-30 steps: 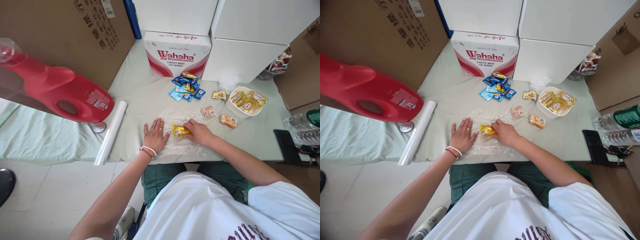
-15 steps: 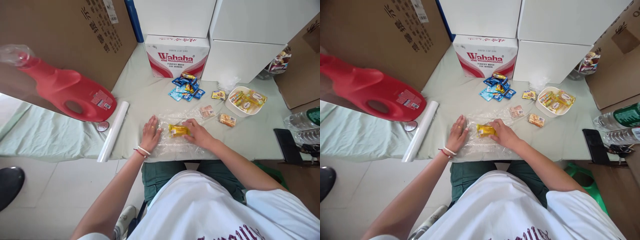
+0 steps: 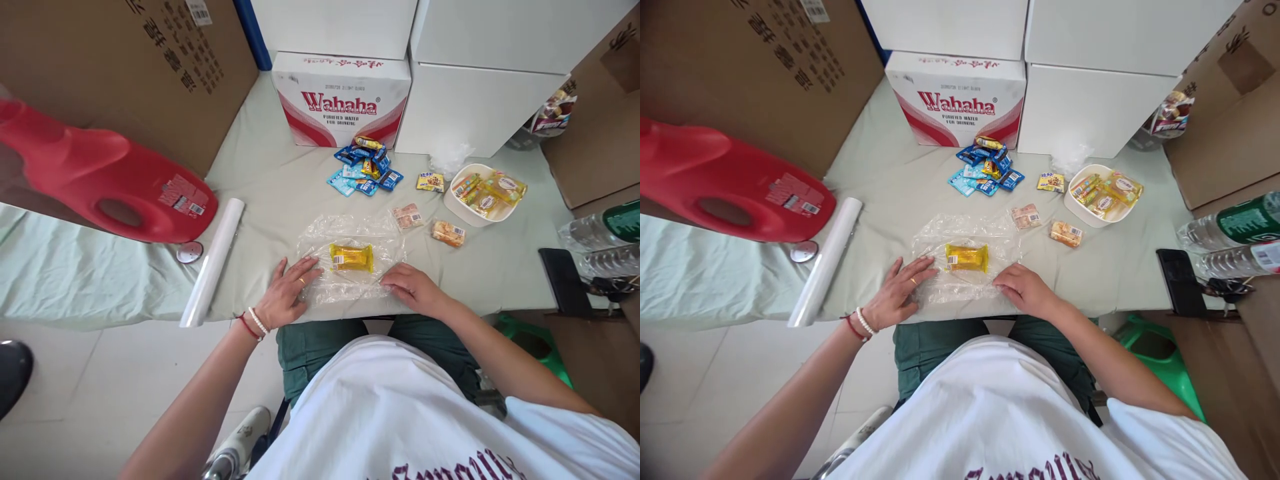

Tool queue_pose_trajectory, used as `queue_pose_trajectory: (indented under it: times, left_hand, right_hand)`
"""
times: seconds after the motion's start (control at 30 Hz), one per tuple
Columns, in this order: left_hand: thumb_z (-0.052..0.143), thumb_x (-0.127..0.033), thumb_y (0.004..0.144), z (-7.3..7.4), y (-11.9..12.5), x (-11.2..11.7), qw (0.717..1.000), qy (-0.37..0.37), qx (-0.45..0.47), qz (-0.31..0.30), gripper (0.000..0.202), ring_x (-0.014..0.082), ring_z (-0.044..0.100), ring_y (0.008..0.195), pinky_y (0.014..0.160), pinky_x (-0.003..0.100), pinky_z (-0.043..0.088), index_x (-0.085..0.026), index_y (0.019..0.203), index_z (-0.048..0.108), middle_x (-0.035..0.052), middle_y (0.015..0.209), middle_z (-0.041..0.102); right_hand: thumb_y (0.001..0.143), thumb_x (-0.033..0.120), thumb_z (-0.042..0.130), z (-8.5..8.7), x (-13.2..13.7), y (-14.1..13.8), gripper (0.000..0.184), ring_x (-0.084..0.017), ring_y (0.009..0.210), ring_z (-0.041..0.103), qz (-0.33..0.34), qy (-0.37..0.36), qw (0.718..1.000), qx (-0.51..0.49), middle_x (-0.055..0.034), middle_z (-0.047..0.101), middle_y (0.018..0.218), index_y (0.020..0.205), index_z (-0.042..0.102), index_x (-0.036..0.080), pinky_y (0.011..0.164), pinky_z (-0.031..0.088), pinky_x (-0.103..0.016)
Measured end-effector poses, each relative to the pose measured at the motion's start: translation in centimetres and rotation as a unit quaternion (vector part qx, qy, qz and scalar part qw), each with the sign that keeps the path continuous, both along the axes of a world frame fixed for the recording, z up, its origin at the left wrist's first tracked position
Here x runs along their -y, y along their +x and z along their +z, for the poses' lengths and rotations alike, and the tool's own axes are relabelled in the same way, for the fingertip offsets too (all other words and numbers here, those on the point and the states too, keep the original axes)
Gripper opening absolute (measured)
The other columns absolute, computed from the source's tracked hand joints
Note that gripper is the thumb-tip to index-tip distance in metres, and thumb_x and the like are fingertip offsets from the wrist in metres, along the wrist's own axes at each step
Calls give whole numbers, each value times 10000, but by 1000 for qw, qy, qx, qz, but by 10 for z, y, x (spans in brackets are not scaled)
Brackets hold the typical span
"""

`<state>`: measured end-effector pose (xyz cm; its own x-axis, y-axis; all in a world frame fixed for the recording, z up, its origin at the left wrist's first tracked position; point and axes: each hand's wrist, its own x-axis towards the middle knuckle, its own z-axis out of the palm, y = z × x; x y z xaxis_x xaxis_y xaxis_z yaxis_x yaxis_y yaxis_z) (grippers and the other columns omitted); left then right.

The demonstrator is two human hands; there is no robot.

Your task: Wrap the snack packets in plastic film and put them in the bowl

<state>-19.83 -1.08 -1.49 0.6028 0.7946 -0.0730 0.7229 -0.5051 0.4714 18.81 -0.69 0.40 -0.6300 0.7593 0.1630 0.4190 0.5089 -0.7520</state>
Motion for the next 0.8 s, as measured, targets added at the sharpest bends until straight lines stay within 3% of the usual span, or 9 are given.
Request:
queue_pose_trajectory:
  times: [0.13,0.23,0.3,0.4,0.47,0.53,0.6,0.7,0.8]
  left_hand:
    - [649,-449,830,0,0,-6,1000,9,-8,15,723,374,254,1610,1296,620,36,-276,1523,534,110,1716,355]
    - [628,-554,900,0,5,-12,997,36,13,62,470,365,260,1607,1287,640,99,-303,1286,720,80,1658,464]
    - [555,-527,962,0,10,-20,993,36,57,92,341,323,337,1578,1285,619,169,-300,1085,778,56,1549,596]
    - [439,-487,1020,0,18,-34,977,6,148,156,401,269,527,1441,1282,586,234,-279,889,756,47,1265,769]
    - [397,-494,1029,-3,25,-44,961,-3,189,203,472,254,602,1347,1267,557,286,-265,739,690,46,1080,803]
    - [406,-499,1016,-7,31,-54,946,15,204,251,496,250,639,1266,1203,510,390,-263,621,593,49,911,782]
    - [476,-486,974,-13,37,-60,930,54,190,309,446,261,660,1156,1101,482,477,-267,592,544,57,815,730]
    - [575,-445,910,-20,45,-63,909,107,138,378,327,284,641,1025,1030,502,495,-256,643,572,81,853,686]
    - [598,-412,904,-22,51,-62,904,120,103,396,244,308,607,1046,1048,527,466,-233,743,637,108,942,662]
  right_hand:
    - [1003,403,563,25,-32,-5,279,-174,795,659,-60,-144,987,-24,-46,751,923,1064,746,200,748,524,-310]
    - [900,494,658,31,-56,-9,331,-134,627,579,-125,-256,957,-54,-4,685,770,998,730,187,587,455,-258]
    - [830,526,714,29,-68,-13,359,-115,563,529,-162,-305,935,-76,8,655,737,949,707,187,529,419,-247]
    - [789,556,739,24,-77,-18,381,-106,539,500,-200,-343,913,-93,10,638,731,885,664,194,498,398,-244]
    - [816,575,700,19,-77,-17,382,-111,526,483,-218,-349,909,-71,20,605,687,857,635,201,489,379,-246]
    - [872,551,631,18,-76,-14,349,-125,523,484,-223,-326,919,6,27,577,634,847,631,204,504,369,-253]
    - [916,470,586,23,-76,-9,284,-149,572,526,-202,-254,936,134,10,605,645,864,662,202,554,376,-265]
    - [949,357,561,42,-85,-8,228,-204,741,616,-180,-108,929,305,-57,715,837,946,731,204,654,402,-298]
    - [1007,374,507,59,-108,-25,315,-277,962,643,-203,0,918,341,-132,728,1077,1087,753,193,770,452,-345]
